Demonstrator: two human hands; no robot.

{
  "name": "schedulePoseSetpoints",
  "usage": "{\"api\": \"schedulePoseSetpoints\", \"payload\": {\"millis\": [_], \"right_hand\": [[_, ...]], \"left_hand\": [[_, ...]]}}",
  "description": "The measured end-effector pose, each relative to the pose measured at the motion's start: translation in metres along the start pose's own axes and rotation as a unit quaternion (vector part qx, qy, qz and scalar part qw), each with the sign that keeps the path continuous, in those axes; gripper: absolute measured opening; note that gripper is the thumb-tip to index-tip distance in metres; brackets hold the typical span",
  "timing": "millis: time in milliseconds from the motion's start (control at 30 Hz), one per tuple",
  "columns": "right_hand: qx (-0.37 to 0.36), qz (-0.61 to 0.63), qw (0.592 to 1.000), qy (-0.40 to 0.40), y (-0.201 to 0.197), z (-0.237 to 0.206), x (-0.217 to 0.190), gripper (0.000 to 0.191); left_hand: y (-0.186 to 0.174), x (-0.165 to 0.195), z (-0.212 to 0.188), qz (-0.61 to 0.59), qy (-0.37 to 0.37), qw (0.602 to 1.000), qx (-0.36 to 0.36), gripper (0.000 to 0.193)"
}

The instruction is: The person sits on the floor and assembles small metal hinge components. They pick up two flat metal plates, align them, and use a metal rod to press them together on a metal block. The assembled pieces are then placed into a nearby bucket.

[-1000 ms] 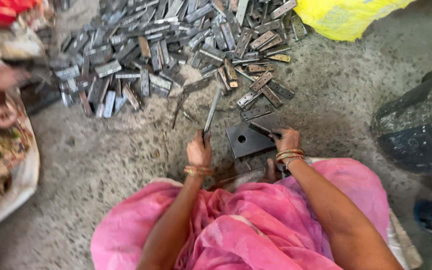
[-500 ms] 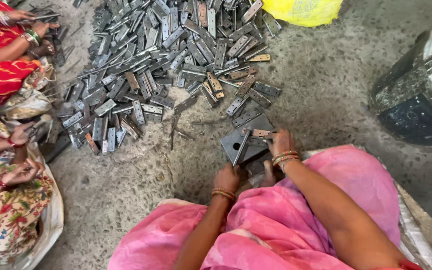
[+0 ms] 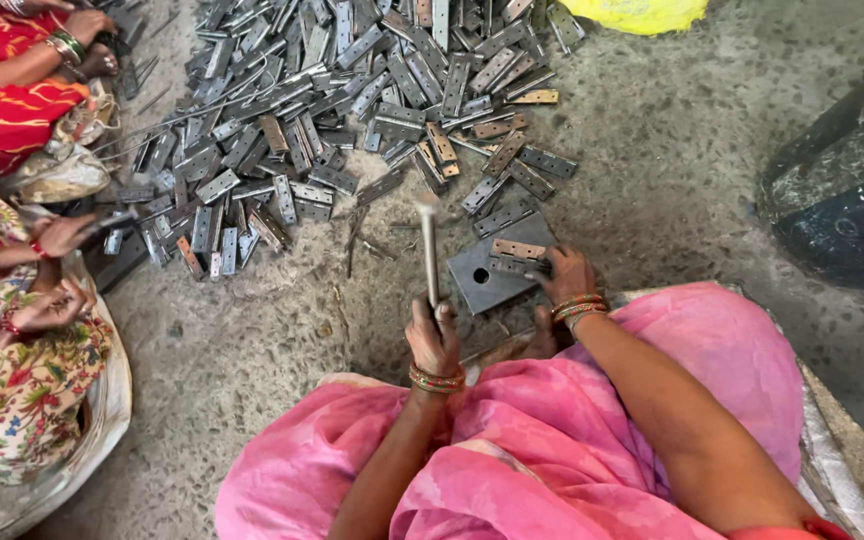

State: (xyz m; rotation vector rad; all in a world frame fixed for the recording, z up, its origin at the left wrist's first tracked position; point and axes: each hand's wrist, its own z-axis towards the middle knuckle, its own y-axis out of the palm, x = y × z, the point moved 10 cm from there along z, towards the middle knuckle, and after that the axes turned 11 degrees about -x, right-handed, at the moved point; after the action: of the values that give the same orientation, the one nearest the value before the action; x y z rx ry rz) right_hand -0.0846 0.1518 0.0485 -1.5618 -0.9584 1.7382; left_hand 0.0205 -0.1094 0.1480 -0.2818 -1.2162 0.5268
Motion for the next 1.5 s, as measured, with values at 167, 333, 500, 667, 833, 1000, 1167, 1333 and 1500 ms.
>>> {"api": "schedulePoseSetpoints", "payload": {"millis": [167, 333, 500, 667, 833, 1000, 1167, 1333, 1500], "right_hand": [[-0.016, -0.076, 0.997, 0.023, -0.007, -0.001, -0.006, 0.039], [0.005, -0.092, 0.992, 0.091, -0.027, -0.009, 0.010, 0.037], [-0.003, 0.061, 0.982, 0.178, -0.027, -0.004, 0.043, 0.041], [0.043, 0.063, 0.986, 0.150, -0.032, 0.003, 0.039, 0.041], [0.055, 0.086, 0.984, 0.144, -0.035, -0.008, 0.032, 0.034], [0.022, 0.118, 0.969, 0.215, -0.034, -0.011, 0.035, 0.042], [0.040, 0.089, 0.967, 0.235, -0.035, -0.019, 0.044, 0.049], [0.072, 0.228, 0.935, 0.261, -0.033, -0.021, 0.053, 0.036], [0.082, 0.341, 0.883, 0.312, -0.041, -0.032, 0.059, 0.032]], "left_hand": [[0.042, -0.037, -0.008, 0.097, -0.079, 0.982, -0.145, 0.024], [0.081, -0.102, -0.029, 0.252, -0.203, 0.893, -0.312, 0.022], [0.058, -0.074, -0.017, 0.224, -0.160, 0.937, -0.215, 0.026], [0.036, -0.012, -0.003, 0.092, -0.051, 0.987, -0.120, 0.023], [0.086, -0.033, 0.007, 0.174, -0.098, 0.946, -0.255, 0.024], [0.076, -0.091, -0.009, 0.217, -0.205, 0.919, -0.259, 0.025], [0.022, -0.106, -0.011, 0.189, -0.190, 0.957, -0.114, 0.039], [-0.019, -0.139, -0.026, 0.063, -0.398, 0.915, 0.003, 0.045], [-0.014, -0.130, -0.030, 0.160, -0.398, 0.899, -0.090, 0.037]]}}
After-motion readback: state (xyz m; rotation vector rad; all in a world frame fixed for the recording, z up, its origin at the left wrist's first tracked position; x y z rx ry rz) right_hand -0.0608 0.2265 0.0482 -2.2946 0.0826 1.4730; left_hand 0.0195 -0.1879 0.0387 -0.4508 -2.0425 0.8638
